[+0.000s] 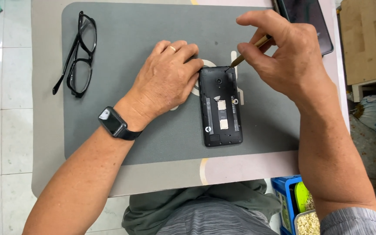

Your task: Using a small prying tool to carefully remove the back cover of a smartphone.

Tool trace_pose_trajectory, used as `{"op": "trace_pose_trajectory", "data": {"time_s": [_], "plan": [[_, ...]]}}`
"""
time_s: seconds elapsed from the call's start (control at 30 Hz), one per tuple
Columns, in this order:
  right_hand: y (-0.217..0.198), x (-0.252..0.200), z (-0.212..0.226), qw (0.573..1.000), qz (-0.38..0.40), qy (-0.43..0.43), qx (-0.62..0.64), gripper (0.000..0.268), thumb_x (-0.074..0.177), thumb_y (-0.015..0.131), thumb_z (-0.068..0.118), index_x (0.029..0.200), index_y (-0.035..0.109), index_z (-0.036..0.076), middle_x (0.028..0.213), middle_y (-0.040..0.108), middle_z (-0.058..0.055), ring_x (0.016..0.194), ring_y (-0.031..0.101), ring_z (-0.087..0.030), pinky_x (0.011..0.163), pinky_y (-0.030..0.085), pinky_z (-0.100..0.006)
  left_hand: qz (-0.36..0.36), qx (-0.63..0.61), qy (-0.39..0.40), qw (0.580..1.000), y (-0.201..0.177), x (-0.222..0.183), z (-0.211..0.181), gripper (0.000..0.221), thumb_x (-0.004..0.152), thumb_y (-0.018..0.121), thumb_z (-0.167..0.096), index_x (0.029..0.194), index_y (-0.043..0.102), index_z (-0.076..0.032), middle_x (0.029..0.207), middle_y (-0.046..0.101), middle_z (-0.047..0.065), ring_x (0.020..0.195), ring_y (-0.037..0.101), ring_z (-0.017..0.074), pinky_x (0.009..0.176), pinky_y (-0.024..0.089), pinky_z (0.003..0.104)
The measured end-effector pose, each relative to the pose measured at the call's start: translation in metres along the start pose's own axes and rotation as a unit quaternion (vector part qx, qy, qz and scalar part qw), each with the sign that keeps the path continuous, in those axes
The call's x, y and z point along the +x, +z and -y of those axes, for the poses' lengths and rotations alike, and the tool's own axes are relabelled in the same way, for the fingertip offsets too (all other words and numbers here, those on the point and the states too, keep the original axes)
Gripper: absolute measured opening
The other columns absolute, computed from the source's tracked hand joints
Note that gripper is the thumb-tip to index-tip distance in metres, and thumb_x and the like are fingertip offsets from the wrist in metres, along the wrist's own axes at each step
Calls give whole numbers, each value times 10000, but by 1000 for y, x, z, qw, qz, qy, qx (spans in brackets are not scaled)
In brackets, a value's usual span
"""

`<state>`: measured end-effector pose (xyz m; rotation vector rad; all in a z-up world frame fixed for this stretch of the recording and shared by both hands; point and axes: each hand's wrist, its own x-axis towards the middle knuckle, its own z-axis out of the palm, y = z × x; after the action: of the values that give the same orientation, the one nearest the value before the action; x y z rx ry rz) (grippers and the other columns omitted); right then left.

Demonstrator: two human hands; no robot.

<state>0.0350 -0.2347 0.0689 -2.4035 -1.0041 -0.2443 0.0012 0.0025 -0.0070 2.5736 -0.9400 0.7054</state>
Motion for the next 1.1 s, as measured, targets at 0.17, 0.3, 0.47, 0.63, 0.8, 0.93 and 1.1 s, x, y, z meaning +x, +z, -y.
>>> {"op": "trace_pose_trajectory", "data": {"time_s": [0.17,0.3,0.47,0.63,0.8,0.93,1.1], "plan": [[5,-1,-4,1000,-21,-8,-15,292,973,773,-46,1215,634,42,790,586,-32,675,581,-153,703,464,-288,1,72,11,997,-1,0,-2,68,897,657,-179,934,658,-122,983,563,31,858,548,233,758,434,365],[7,-2,-6,998,-33,-19,-40,289,964,788,-41,1198,645,50,787,587,-24,664,566,-146,665,431,-276,-3,72,9,997,0,-1,-3,57,897,656,-166,917,646,-114,978,559,38,850,543,236,747,431,362],[8,-2,-5,998,-37,-14,-41,305,950,780,-40,1201,638,60,752,574,-16,660,567,-143,674,427,-276,3,72,4,997,0,-1,-3,61,899,658,-169,911,641,-112,984,556,39,857,545,235,761,433,364],[8,-3,-4,999,-37,-13,-36,304,943,704,-87,1211,642,45,786,577,-25,658,566,-145,657,442,-277,-11,64,4,998,3,-2,-2,53,904,644,-162,895,646,-110,983,574,44,860,561,244,736,428,372],[4,-4,-5,999,-25,-18,-45,310,967,712,-72,1247,641,40,816,608,-37,715,615,-160,702,465,-298,-19,54,1,998,4,-1,-3,63,914,618,-151,866,641,-117,951,575,45,826,544,245,724,410,370],[5,-5,-7,999,-22,-31,-36,307,992,731,-105,1276,659,-16,891,622,-85,752,612,-176,744,474,-313,-26,60,0,998,6,-2,-3,72,879,620,-176,822,627,-132,899,561,46,824,545,253,704,406,381],[3,-7,-10,998,-9,-49,-49,287,1053,759,-97,1317,661,-46,920,632,-131,800,619,-235,778,526,-366,-16,98,-9,995,12,-3,-2,95,906,616,-183,815,622,-155,943,576,31,837,554,219,723,417,358]]}}
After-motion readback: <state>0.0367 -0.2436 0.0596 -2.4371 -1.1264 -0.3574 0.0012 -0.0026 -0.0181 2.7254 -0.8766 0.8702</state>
